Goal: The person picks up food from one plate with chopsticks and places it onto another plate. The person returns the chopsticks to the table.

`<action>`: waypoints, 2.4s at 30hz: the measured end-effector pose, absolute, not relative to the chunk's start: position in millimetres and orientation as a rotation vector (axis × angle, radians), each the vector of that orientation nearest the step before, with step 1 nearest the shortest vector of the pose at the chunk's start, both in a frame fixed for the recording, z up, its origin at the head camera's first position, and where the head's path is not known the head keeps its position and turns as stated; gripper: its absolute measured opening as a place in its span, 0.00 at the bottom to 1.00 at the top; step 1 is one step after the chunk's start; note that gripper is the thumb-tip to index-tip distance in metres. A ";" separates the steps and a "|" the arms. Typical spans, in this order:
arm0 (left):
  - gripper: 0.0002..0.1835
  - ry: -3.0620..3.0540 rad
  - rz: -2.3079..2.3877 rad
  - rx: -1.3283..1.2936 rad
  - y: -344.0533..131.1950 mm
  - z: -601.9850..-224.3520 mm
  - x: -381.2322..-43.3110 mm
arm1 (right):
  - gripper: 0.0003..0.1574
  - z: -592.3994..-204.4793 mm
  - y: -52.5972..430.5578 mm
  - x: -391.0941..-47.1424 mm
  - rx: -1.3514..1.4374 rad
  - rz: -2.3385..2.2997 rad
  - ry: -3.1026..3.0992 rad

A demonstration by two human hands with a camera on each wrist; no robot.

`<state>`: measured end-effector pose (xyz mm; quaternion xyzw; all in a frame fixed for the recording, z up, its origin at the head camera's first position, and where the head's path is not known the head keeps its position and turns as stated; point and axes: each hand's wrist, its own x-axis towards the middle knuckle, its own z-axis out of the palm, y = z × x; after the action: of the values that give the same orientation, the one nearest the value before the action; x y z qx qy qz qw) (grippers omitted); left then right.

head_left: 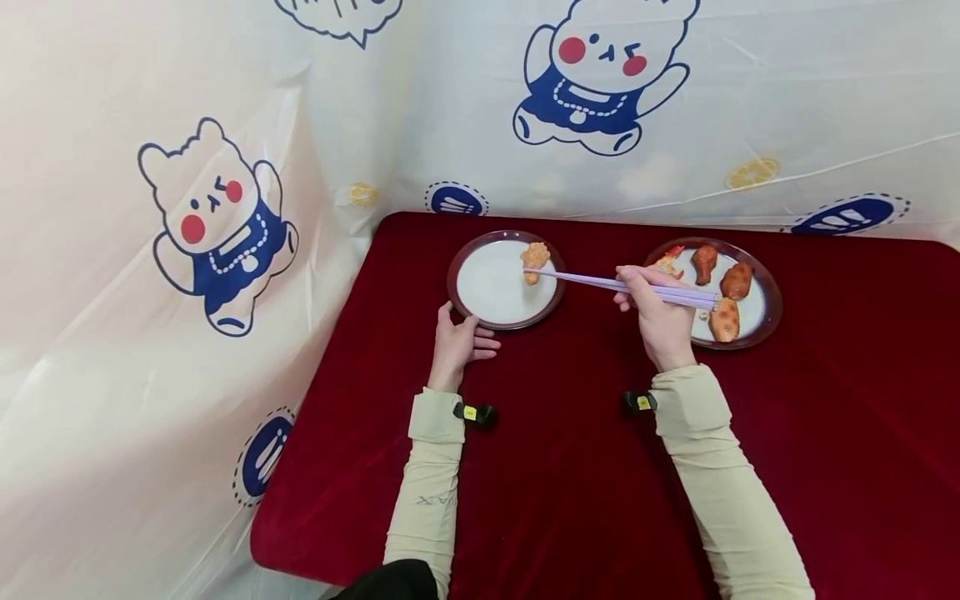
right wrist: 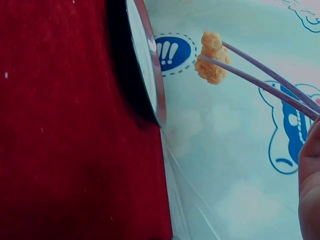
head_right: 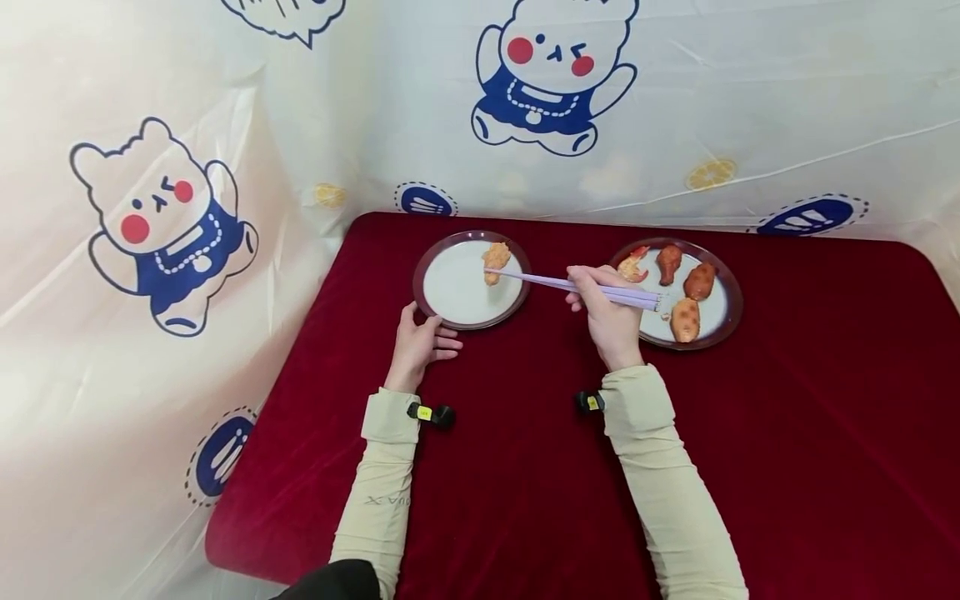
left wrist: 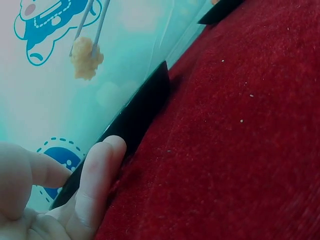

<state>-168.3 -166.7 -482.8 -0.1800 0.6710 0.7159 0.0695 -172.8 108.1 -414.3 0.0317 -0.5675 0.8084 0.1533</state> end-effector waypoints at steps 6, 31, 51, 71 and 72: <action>0.34 2.029 2.147 -0.551 -166.6 -482.3 -169.2 | 0.07 -419.4 89.3 -178.7 0.087 2.303 -1.726; 0.35 2.015 2.167 -0.536 -166.9 -484.6 -168.0 | 0.18 -416.3 32.6 -206.5 0.001 2.167 -2.131; 0.34 2.009 2.151 -0.549 -167.6 -483.3 -168.8 | 0.19 -433.5 13.4 -219.7 -0.022 2.078 -2.144; 0.34 2.019 2.144 -0.566 -166.0 -481.7 -168.6 | 0.20 -431.4 0.1 -223.6 -0.059 2.039 -2.192; 0.34 2.018 2.145 -0.566 -165.9 -481.5 -168.6 | 0.20 -431.7 -0.1 -224.0 -0.060 2.032 -2.198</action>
<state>-168.6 -165.9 -481.5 -0.1883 0.6712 0.7135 0.0709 -224.0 -0.1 -431.7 -0.0199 -0.7322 0.6768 0.0736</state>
